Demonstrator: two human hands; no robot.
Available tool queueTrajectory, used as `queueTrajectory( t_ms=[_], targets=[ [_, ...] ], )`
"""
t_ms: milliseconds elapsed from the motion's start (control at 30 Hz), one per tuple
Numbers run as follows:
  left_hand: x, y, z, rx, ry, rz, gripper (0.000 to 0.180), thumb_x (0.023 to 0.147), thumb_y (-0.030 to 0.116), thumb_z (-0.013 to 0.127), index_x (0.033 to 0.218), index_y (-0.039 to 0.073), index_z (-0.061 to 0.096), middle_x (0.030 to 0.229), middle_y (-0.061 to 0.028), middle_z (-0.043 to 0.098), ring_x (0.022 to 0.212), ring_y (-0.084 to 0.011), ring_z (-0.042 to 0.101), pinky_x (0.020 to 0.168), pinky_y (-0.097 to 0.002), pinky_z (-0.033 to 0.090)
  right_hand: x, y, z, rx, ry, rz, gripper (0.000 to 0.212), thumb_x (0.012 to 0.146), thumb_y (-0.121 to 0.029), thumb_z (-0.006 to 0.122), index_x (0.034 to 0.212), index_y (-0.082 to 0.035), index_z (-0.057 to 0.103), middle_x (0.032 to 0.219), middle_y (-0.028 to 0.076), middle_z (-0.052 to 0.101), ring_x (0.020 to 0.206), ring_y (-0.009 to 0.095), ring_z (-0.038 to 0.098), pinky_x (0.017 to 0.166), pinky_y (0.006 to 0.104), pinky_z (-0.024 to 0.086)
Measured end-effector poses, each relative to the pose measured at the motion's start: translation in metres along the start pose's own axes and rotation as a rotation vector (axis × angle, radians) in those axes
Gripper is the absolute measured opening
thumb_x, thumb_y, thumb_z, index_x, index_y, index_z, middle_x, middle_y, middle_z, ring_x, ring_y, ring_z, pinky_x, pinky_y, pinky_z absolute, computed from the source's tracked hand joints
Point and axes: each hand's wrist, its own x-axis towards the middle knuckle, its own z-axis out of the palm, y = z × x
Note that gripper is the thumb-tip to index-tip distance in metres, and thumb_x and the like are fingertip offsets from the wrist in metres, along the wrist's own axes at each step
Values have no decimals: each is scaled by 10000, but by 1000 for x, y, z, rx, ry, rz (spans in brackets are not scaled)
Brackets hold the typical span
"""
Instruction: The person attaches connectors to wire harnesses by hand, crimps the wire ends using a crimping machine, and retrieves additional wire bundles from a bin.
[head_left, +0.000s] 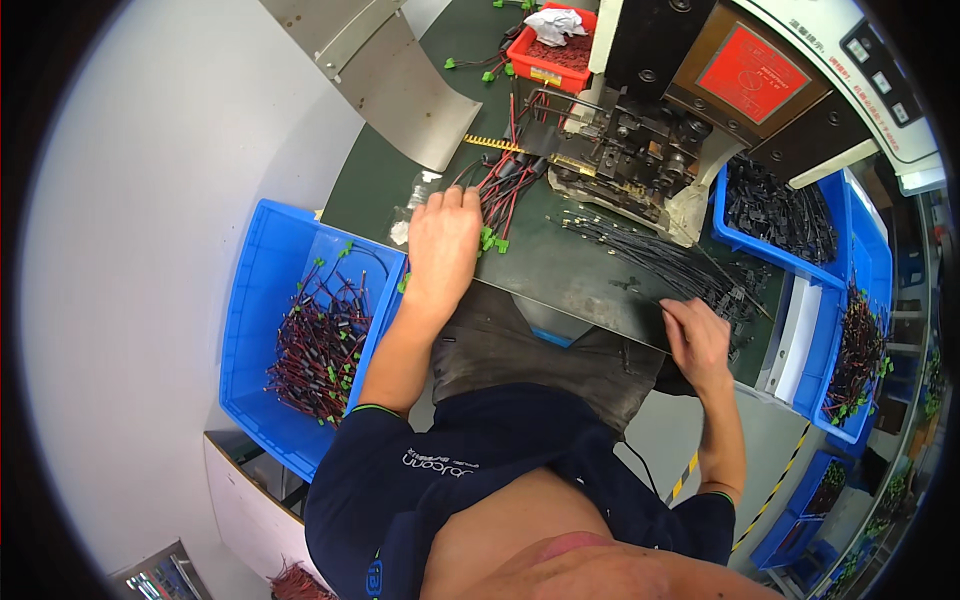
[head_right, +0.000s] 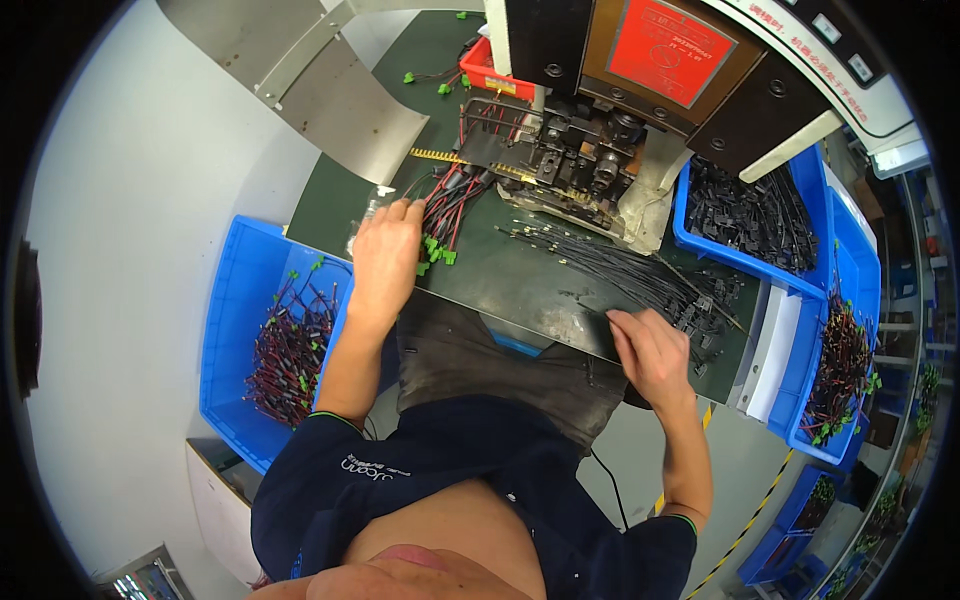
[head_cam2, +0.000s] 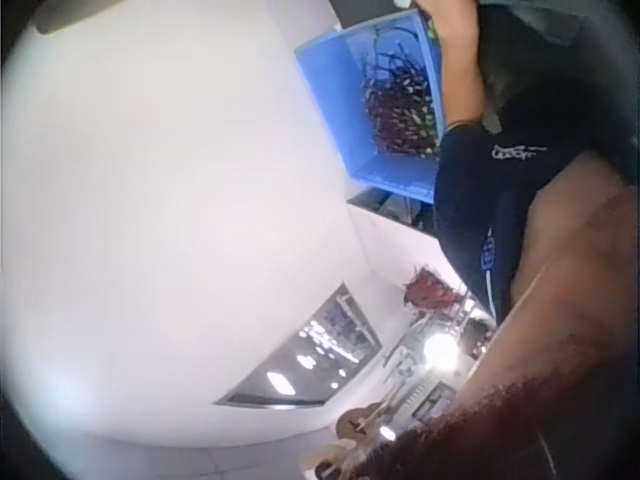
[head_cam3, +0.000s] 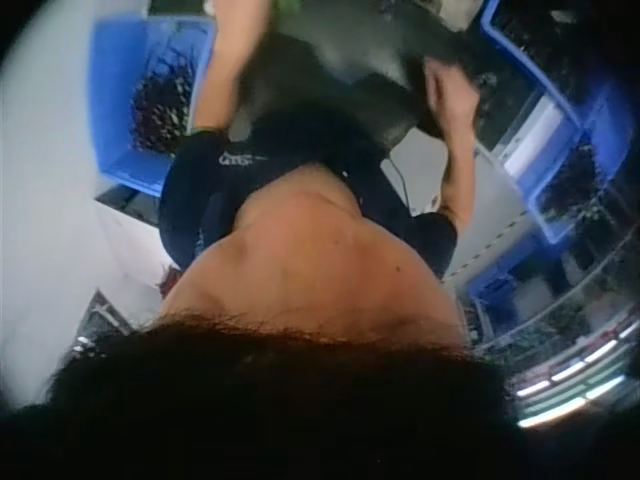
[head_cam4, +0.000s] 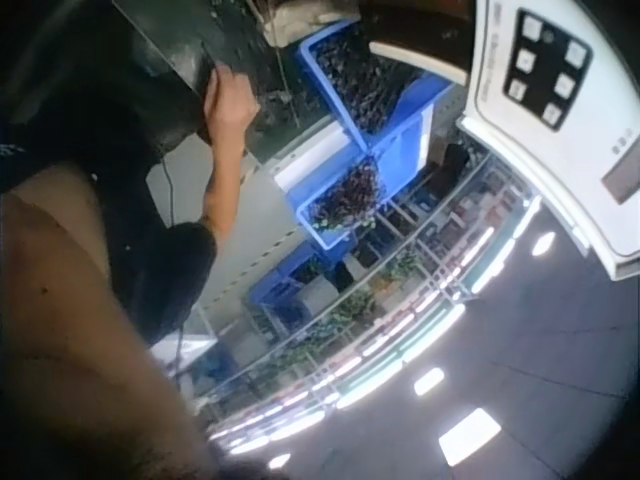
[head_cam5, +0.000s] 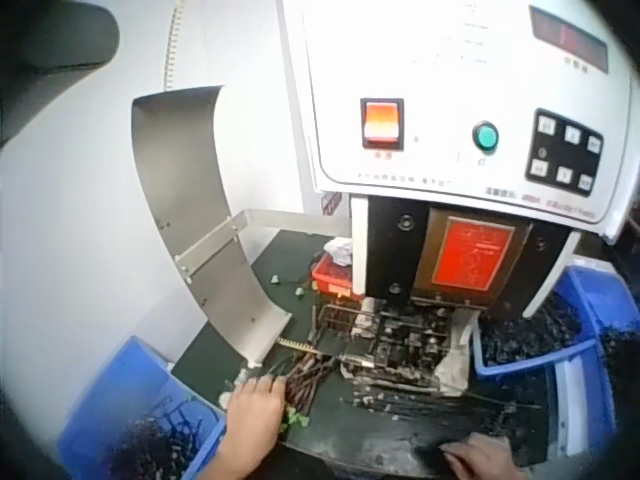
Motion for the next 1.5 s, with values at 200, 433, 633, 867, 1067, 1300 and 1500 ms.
queueTrajectory(
  t_ms=[200,433,633,867,1067,1300,1500],
  targets=[
    [-1,-12,-13,-25,-42,-40,173,758,-33,603,932,-32,602,881,-170,557,823,-333,617,731,-424,523,1,-29,-64,94,-70,446,132,918,4,634,1049,1,651,738,88,626,580,125,578,473,271,428],
    [-15,-23,-52,-135,23,-134,175,803,22,658,971,-17,628,854,-161,643,776,-312,650,678,-391,519,-15,-44,-25,976,-127,1031,128,1018,-89,548,1133,-34,561,775,14,613,542,17,444,430,169,322],
    [-73,-76,-128,-965,40,-597,75,956,17,583,910,-37,606,812,-82,646,768,-159,611,714,-297,492,-7,-34,47,1058,51,930,107,1004,-87,576,1060,3,562,804,58,638,581,49,530,480,196,418],
    [-71,-26,-99,-1207,-176,-185,159,853,-95,642,1011,-104,656,1004,-156,634,887,-220,686,746,-304,553,1,-20,82,1026,140,796,91,968,-72,634,1010,2,602,852,24,631,701,52,574,574,206,475],
    [-41,57,-11,-1816,-372,-418,234,906,-81,645,1136,-74,603,978,-76,631,881,-179,690,773,-273,545,11,-34,83,1041,202,840,115,952,-51,649,1049,10,638,884,24,630,711,55,586,570,208,472],
    [-10,72,22,-1677,-126,-240,166,896,-69,668,1061,-62,659,950,-58,635,766,-103,619,699,-229,512,19,-43,83,533,292,605,82,915,-4,678,987,33,662,911,57,622,693,93,641,520,223,495],
    [-8,77,14,-1859,-174,-302,168,921,-51,651,1082,-47,606,917,-62,639,700,-87,607,606,-220,501,33,-49,89,866,395,674,79,936,-16,662,994,37,652,907,56,650,754,100,658,566,230,515]
  ],
)
